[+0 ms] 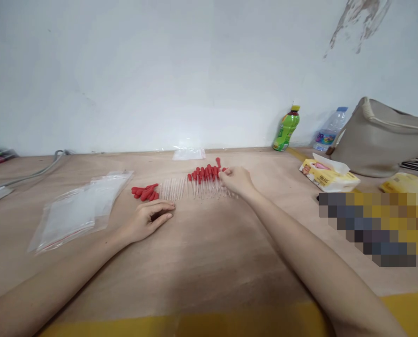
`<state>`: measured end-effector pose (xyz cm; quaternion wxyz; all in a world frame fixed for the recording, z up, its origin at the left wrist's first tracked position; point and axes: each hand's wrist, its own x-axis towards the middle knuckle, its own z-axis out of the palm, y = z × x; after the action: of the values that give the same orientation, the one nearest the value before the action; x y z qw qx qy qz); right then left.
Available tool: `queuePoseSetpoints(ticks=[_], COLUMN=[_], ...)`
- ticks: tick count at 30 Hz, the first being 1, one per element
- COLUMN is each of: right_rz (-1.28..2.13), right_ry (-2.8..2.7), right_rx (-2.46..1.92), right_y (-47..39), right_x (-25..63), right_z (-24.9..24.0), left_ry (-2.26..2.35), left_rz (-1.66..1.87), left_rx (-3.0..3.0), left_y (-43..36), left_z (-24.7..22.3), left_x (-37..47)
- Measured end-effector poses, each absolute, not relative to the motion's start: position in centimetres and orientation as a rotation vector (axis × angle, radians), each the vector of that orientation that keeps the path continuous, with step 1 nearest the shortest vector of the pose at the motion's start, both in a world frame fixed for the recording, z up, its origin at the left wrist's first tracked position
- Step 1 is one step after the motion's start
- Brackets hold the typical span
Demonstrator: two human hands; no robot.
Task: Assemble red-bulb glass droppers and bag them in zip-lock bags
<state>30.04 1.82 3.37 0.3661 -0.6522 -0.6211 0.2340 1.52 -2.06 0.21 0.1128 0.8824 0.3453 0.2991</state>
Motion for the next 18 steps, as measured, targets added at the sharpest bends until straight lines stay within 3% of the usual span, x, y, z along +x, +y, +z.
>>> queuePoseSetpoints(ticks=[3, 10, 18], right_rz=[0.332, 0.294, 0.087], right_ry=[-1.55, -1.622, -1.678], right_rx=[-1.87, -2.08, -1.925], right_y=[3.3, 3.7, 2.4], right_x=[31.0, 30.1, 28.7], right_z=[3.4, 2.5, 2.7], left_ry=[1.016, 1.014, 1.002], left_rz=[0.867, 0.85, 0.883], left_rx=[2.586, 2.583, 2.608], left_y=[-2.1, -2.0, -2.1], left_z=[0.3, 0.1, 0.0], left_x=[1.6, 1.5, 1.7])
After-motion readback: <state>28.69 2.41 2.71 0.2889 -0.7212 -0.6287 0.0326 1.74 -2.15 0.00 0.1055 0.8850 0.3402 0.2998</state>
